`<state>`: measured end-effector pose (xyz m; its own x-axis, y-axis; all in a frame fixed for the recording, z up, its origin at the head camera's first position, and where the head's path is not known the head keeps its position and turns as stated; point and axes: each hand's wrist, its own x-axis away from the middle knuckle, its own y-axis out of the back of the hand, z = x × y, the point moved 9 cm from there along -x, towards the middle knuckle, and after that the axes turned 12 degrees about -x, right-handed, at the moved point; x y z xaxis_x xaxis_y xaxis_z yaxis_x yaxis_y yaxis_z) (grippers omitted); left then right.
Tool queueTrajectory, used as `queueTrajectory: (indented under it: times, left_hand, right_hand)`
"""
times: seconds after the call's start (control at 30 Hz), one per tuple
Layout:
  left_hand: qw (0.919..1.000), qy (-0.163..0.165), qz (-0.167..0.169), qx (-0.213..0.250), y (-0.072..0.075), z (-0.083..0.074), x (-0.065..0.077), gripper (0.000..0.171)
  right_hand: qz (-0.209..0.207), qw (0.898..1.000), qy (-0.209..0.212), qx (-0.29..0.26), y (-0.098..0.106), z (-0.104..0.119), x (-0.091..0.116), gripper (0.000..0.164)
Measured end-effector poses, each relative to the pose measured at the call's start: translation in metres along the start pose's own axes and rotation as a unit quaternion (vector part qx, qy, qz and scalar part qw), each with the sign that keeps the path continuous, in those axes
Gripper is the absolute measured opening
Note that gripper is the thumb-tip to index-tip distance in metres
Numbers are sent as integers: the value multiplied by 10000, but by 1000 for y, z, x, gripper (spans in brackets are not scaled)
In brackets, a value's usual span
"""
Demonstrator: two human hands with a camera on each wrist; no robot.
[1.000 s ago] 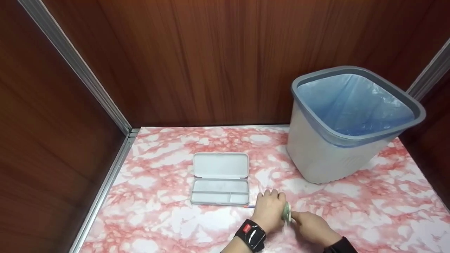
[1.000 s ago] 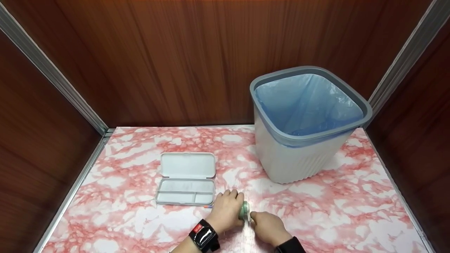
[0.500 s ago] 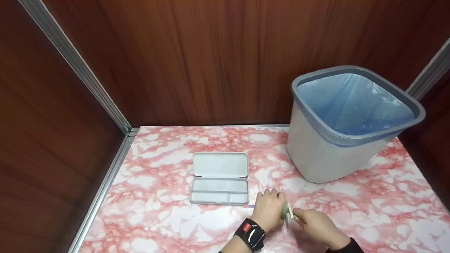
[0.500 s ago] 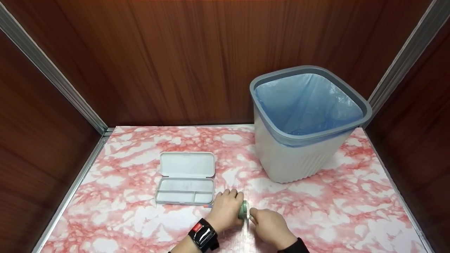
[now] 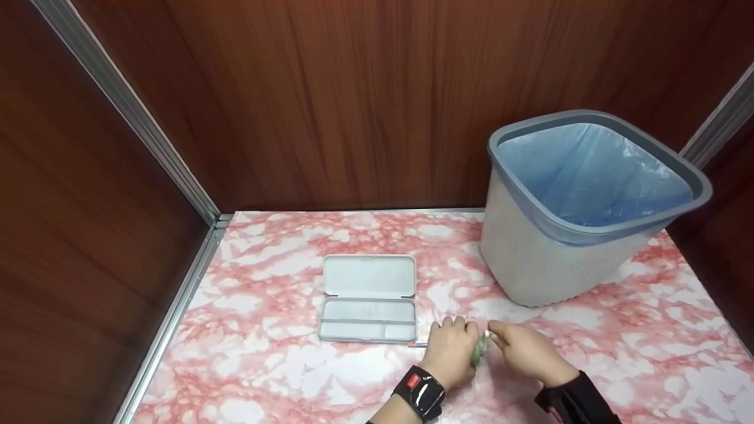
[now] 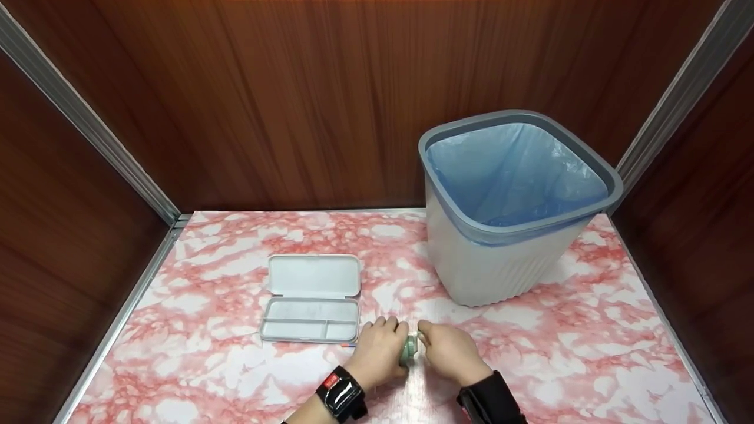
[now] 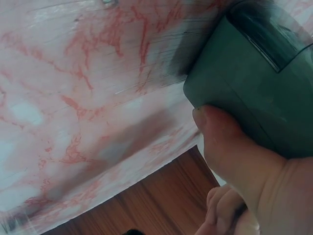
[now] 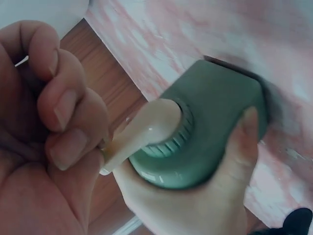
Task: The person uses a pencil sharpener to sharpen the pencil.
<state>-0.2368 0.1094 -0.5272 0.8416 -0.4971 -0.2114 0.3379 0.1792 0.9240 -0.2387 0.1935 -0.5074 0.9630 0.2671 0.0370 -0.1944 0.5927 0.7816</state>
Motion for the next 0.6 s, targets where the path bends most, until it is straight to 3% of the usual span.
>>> queueTrajectory:
  times: [0.23,0.6]
  left_hand:
    - [9999,13,-69,91,1,0,1,65]
    - [9999,37,142,6,0,1,0,69]
  right_hand:
    - [192,9998,-40,40,-5,-10,-17,18]
    - [340,9991,-81,220,-22,-24,-28,18]
